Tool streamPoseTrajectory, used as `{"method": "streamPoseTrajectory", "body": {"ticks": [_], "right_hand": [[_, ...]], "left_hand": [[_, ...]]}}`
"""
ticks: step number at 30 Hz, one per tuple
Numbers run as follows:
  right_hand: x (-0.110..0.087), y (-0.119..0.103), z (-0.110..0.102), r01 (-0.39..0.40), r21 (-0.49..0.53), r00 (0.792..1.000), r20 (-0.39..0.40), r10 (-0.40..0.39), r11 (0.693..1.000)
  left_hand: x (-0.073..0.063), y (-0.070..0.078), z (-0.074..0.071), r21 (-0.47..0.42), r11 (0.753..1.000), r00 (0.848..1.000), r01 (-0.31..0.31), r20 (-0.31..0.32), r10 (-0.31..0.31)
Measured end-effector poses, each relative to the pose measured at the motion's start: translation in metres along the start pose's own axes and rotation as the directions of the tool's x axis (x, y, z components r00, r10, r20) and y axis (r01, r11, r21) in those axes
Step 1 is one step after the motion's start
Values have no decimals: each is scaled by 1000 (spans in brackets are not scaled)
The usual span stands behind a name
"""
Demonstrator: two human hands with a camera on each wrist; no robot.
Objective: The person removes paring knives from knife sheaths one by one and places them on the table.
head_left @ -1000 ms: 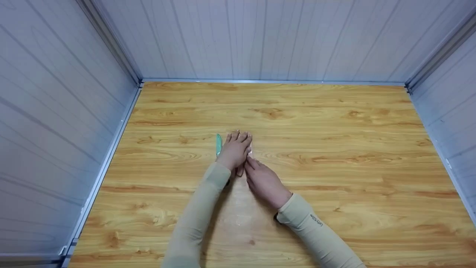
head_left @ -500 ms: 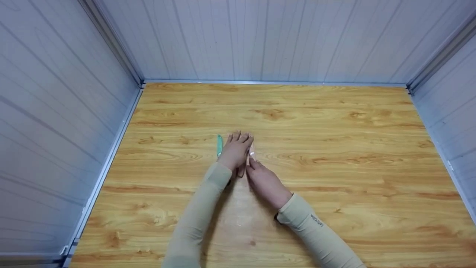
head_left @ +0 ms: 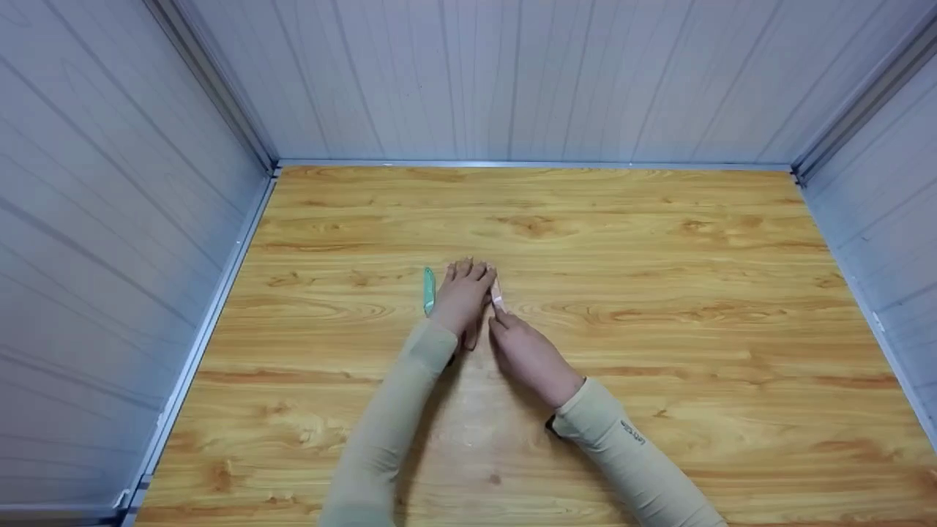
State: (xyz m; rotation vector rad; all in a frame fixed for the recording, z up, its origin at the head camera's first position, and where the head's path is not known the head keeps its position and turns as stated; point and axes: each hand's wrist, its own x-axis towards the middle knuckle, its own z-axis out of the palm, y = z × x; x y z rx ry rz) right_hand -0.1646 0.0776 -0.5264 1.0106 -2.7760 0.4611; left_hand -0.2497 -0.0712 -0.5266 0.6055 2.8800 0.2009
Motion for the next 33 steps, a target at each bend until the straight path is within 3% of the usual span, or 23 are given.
{"method": "streamPoseTrajectory", "body": {"ticks": [12,20,27,31,33], "right_hand": [[-2,4,-5,-12,57,1000,-2,12,998],[-3,6,-6,2,66,1000,-17,-1,998],[-5,10,-10,22,112,1000,-18,-21,993],[-7,11,-15,25,117,1000,-19,-23,993],[-8,12,-18,21,121,999,-26,-18,992]], "left_hand": [[2,6,1,35,999,1000,8,7,-9],[-5,10,1,40,999,999,-27,-16,28],[-10,13,-1,104,993,999,-52,-6,53],[-12,16,0,91,995,999,-34,-35,37],[-11,19,0,93,995,996,-25,-79,32]]}}
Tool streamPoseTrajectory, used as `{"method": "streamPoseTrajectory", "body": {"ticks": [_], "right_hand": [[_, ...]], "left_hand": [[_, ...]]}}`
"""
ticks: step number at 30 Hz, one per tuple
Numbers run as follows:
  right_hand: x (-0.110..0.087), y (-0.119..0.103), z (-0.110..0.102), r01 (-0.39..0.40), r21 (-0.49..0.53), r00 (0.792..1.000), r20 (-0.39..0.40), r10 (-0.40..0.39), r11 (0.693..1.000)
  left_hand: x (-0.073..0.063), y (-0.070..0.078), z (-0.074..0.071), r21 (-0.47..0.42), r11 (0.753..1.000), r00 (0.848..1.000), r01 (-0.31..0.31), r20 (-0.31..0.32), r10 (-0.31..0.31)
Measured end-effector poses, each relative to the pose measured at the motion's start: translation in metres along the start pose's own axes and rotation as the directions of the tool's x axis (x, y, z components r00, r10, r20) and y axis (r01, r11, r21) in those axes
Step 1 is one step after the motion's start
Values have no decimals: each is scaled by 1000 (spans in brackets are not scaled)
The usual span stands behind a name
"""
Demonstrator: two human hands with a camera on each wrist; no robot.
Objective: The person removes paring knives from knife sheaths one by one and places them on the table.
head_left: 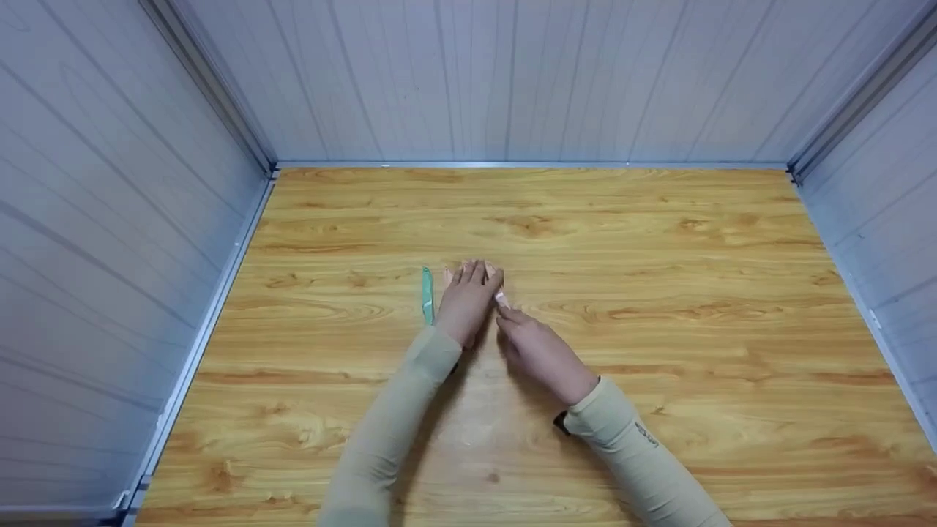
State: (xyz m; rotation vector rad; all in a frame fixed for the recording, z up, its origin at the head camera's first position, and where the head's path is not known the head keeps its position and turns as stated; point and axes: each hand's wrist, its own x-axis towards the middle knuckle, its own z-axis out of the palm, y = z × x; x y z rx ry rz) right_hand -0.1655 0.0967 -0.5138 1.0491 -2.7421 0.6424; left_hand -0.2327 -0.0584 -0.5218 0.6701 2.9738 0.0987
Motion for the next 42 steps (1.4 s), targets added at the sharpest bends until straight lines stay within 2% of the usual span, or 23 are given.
{"method": "streamPoseTrajectory", "body": {"ticks": [5,14,22,29,34,37,42], "right_hand": [[-2,1,-9,-16,5,999,-36,17,1000],[-8,3,-18,26,-11,997,-75,-27,1000],[-11,1,-29,12,-8,996,-92,-13,1000],[-19,3,-34,19,-47,994,-111,-25,999],[-24,6,-37,34,-96,986,-157,-49,995],[-24,8,-38,56,-126,979,-189,-80,990],[-25,7,-39,69,-167,973,-209,-103,984]], "left_hand": [[4,6,2,45,999,992,-6,-128,11],[3,8,-1,38,999,972,-5,-233,14],[-2,11,-9,88,996,972,-9,-233,29],[-8,15,-14,219,974,966,-54,-234,107],[-15,20,-21,231,970,967,-75,-221,127],[-20,24,-25,240,967,961,-82,-239,141],[-27,32,-29,278,958,941,-72,-301,158]]}}
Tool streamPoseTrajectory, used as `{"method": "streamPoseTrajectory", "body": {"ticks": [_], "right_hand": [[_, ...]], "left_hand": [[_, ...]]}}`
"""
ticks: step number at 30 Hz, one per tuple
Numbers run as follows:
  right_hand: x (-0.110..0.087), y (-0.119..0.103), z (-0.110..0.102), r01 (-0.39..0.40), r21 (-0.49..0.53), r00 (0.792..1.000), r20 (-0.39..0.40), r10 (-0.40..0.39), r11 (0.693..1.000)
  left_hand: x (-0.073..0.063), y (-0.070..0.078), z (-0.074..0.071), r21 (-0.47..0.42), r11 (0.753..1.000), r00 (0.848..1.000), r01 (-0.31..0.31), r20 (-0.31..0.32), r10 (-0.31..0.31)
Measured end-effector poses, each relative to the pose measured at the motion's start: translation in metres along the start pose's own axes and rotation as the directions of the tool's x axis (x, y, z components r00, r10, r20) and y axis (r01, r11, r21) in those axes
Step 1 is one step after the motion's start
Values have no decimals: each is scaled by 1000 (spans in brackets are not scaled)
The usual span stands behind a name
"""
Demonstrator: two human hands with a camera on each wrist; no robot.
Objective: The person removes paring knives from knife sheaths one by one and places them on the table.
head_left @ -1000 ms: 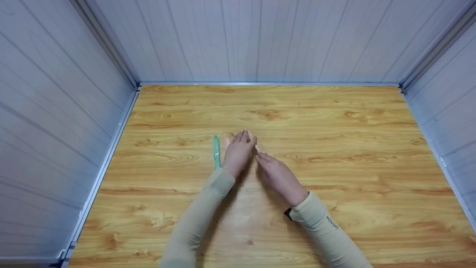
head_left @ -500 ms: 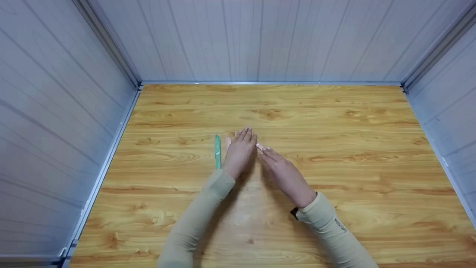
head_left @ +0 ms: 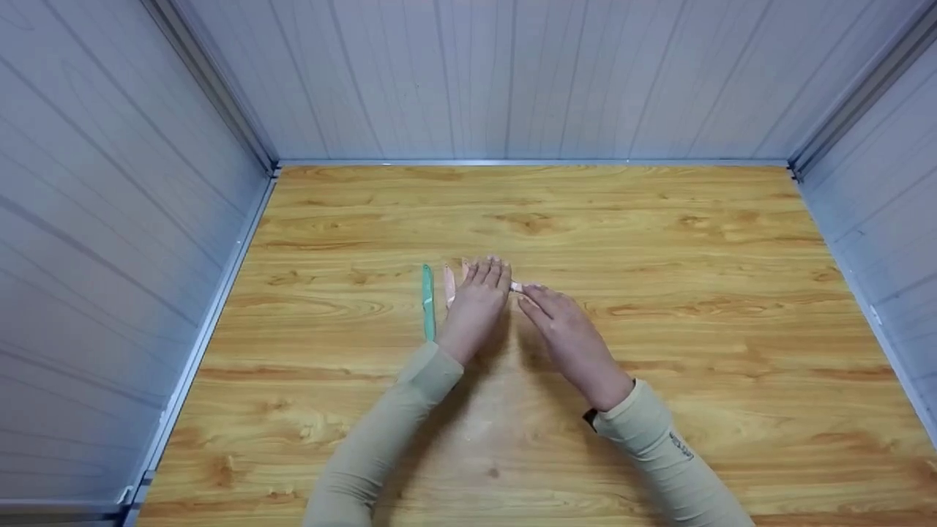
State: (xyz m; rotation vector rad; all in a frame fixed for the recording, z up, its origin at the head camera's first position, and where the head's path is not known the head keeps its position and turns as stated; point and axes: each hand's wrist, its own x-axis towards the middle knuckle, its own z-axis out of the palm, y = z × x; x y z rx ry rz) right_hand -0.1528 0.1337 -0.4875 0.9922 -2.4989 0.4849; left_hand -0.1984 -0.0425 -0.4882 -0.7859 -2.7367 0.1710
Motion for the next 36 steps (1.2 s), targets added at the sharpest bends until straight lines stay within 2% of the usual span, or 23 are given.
{"method": "streamPoseTrajectory", "body": {"ticks": [6,14,20,24,36], "right_hand": [[1,-3,0,-12,-39,1000,2,12,999],[2,-6,0,-52,-29,997,-57,50,998],[-2,-6,-1,-95,-34,993,-69,93,995],[-4,-3,-3,-80,5,993,-87,80,997],[-11,7,-11,20,49,989,-150,-12,999]], "left_hand": [[-4,5,-2,10,999,999,42,-13,-42],[-12,18,-6,4,997,996,81,-21,-81],[-17,29,-11,3,993,989,118,-85,-117],[-20,34,-15,-13,990,982,139,-127,-140],[-32,42,-18,-45,996,979,79,-184,-86]]}}
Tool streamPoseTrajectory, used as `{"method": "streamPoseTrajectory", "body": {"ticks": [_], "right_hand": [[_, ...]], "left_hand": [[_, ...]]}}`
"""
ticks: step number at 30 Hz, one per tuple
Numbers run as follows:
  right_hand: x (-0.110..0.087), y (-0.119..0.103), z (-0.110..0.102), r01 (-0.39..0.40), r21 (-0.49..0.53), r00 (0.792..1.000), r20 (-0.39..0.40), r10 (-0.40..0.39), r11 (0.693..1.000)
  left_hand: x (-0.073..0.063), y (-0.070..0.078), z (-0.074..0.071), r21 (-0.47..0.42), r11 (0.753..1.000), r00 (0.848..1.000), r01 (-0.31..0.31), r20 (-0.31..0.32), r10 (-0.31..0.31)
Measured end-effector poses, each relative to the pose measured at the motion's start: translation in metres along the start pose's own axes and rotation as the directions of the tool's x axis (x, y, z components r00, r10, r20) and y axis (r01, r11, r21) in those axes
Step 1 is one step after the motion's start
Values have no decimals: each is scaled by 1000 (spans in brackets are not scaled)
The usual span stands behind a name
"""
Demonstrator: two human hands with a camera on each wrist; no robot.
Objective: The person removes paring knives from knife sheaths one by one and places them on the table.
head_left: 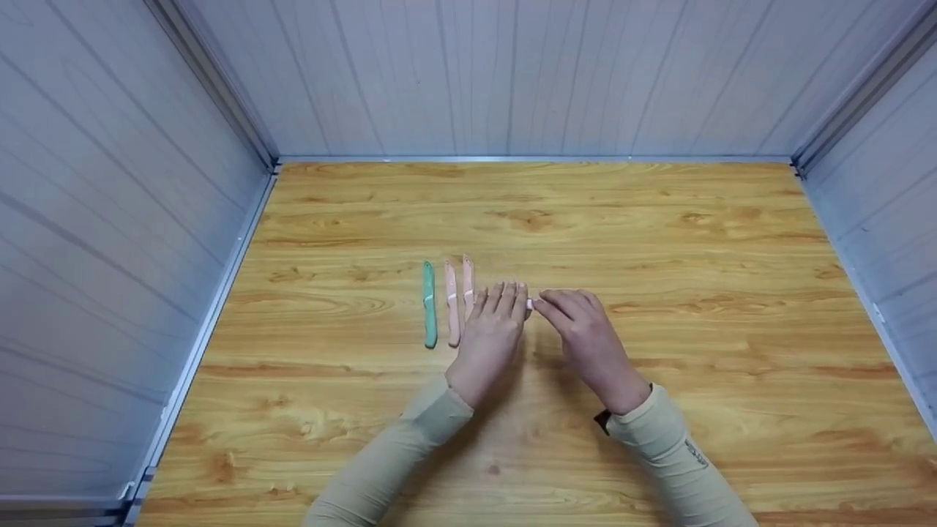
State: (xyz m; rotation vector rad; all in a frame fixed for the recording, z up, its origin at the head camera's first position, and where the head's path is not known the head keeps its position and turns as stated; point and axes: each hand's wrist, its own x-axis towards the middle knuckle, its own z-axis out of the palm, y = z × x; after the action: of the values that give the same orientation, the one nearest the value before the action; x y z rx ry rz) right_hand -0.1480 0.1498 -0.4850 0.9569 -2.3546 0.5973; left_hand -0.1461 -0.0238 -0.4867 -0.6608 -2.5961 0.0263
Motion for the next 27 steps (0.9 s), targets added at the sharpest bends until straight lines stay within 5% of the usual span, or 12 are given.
{"method": "streamPoseTrajectory", "body": {"ticks": [27], "right_hand": [[-13,5,-11,6,21,998,-65,-5,1000]], "left_hand": [[-2,9,-9,-120,992,989,-47,-145,29]]}}
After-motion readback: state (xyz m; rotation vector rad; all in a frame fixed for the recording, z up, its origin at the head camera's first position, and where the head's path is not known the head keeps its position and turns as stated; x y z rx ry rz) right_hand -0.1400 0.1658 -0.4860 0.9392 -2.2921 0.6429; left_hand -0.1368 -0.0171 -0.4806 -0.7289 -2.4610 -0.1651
